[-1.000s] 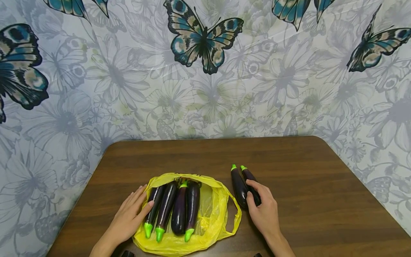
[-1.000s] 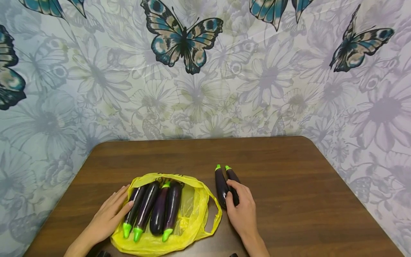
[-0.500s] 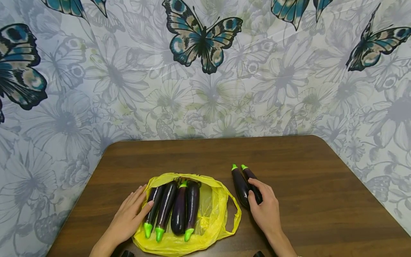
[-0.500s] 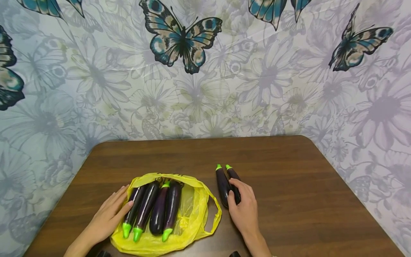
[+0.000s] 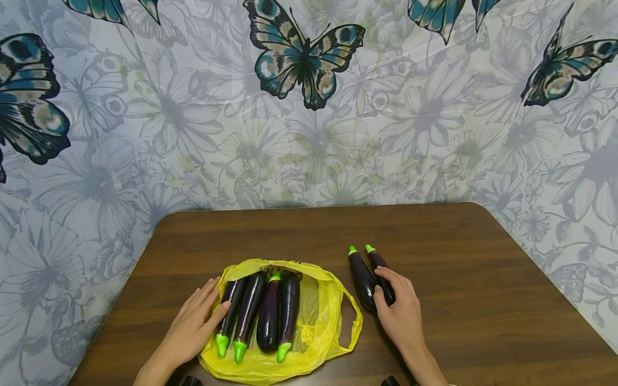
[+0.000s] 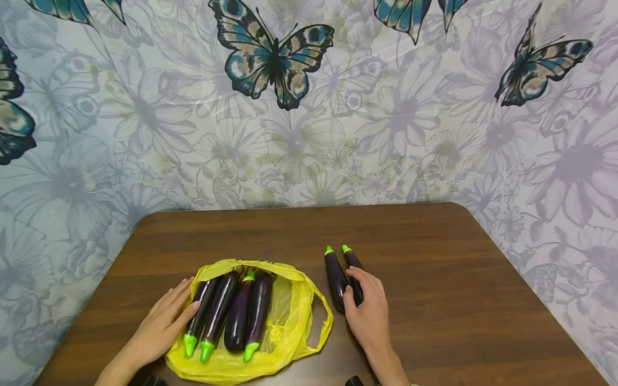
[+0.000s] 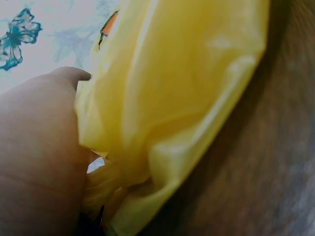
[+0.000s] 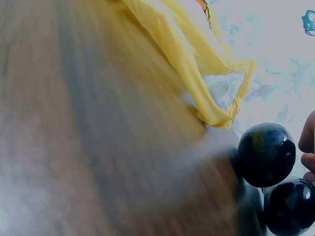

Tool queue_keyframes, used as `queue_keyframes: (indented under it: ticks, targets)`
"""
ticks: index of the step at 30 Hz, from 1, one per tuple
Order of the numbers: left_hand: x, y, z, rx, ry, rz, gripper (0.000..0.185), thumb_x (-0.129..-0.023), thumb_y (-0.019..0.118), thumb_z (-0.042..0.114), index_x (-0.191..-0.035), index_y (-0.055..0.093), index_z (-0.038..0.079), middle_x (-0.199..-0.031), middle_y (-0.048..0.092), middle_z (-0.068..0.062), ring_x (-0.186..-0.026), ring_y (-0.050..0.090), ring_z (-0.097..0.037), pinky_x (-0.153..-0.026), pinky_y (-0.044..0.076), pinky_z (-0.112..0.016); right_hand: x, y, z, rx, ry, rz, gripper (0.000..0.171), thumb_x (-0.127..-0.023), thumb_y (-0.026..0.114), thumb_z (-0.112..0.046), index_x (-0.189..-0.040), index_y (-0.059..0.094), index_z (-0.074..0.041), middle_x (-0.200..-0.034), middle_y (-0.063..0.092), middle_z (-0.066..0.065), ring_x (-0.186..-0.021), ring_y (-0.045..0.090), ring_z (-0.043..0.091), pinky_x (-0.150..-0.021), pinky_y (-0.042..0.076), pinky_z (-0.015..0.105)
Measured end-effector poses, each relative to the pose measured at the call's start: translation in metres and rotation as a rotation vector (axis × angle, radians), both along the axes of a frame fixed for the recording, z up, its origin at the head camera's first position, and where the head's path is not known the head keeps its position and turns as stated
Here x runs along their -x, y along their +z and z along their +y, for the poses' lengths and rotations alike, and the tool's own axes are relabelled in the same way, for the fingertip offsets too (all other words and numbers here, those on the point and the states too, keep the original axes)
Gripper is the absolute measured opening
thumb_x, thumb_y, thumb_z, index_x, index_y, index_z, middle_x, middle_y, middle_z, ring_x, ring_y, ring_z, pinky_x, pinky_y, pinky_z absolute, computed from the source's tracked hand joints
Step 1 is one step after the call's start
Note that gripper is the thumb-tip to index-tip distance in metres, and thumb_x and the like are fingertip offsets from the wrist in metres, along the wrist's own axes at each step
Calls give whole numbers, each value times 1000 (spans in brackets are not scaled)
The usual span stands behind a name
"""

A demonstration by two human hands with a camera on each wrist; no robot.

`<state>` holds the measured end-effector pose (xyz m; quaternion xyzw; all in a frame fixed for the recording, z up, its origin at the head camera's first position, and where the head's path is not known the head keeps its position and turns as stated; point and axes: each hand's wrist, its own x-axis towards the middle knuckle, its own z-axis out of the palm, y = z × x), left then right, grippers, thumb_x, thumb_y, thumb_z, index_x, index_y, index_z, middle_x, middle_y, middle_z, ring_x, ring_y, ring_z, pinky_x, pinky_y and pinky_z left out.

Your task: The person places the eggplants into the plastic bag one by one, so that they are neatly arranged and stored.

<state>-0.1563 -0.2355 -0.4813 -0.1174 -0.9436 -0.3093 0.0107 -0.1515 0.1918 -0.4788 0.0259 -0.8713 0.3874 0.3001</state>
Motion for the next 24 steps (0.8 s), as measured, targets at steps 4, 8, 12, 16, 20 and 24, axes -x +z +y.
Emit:
queue_keyframes:
  ticks: [4, 8, 12, 16, 20, 24]
  targets:
    - [0, 0, 0, 0, 0, -2, 67, -109, 46, 49, -158, 40, 4, -167, 30, -20, -154, 22, -46, -123, 17, -64, 0, -1, 1, 0, -3, 0, 32, -88, 70, 5, -119, 73, -6, -130, 71, 3, -124, 59, 26, -102, 45, 36]
    - [0, 0, 0, 0, 1, -5, 68, -109, 46, 50, -158, 40, 4, -167, 30, -19, -155, 22, -46, -123, 17, -65, 1, -2, 2, -1, -2, 0, 32, -88, 70, 5, -118, 73, -6, -130, 71, 3, -124, 59, 26, -102, 45, 35]
    - [-1, 1, 0, 0, -3, -2, 68, -109, 46, 50, -159, 40, 4, -167, 30, -19, -154, 22, -45, -123, 17, -64, 1, -1, 2, -4, -3, 1, 32, -88, 71, 5, -118, 73, -5, -130, 71, 3, -124, 59, 26, -102, 45, 37]
    - [-1, 1, 0, -4, -1, -5, 69, -109, 45, 51, -159, 38, 4, -168, 29, -18, -155, 22, -44, -124, 16, -63, 0, 0, 2, -7, -4, 6, 30, -87, 71, 5, -116, 74, -3, -129, 71, 4, -124, 59, 27, -101, 45, 38]
    - [-1, 0, 0, -9, 4, -21, 70, -108, 44, 53, -160, 37, 5, -169, 27, -16, -156, 21, -43, -125, 14, -62, 0, 1, 3, -9, -4, 9, 29, -88, 71, 5, -115, 74, -3, -130, 71, 5, -124, 59, 28, -101, 45, 40]
    - [-1, 0, 0, -7, 1, -16, 70, -108, 45, 52, -160, 38, 5, -168, 28, -18, -155, 22, -44, -123, 16, -64, 0, 0, 4, -11, -6, 6, 29, -88, 71, 6, -115, 74, -2, -130, 71, 6, -124, 58, 28, -101, 45, 42]
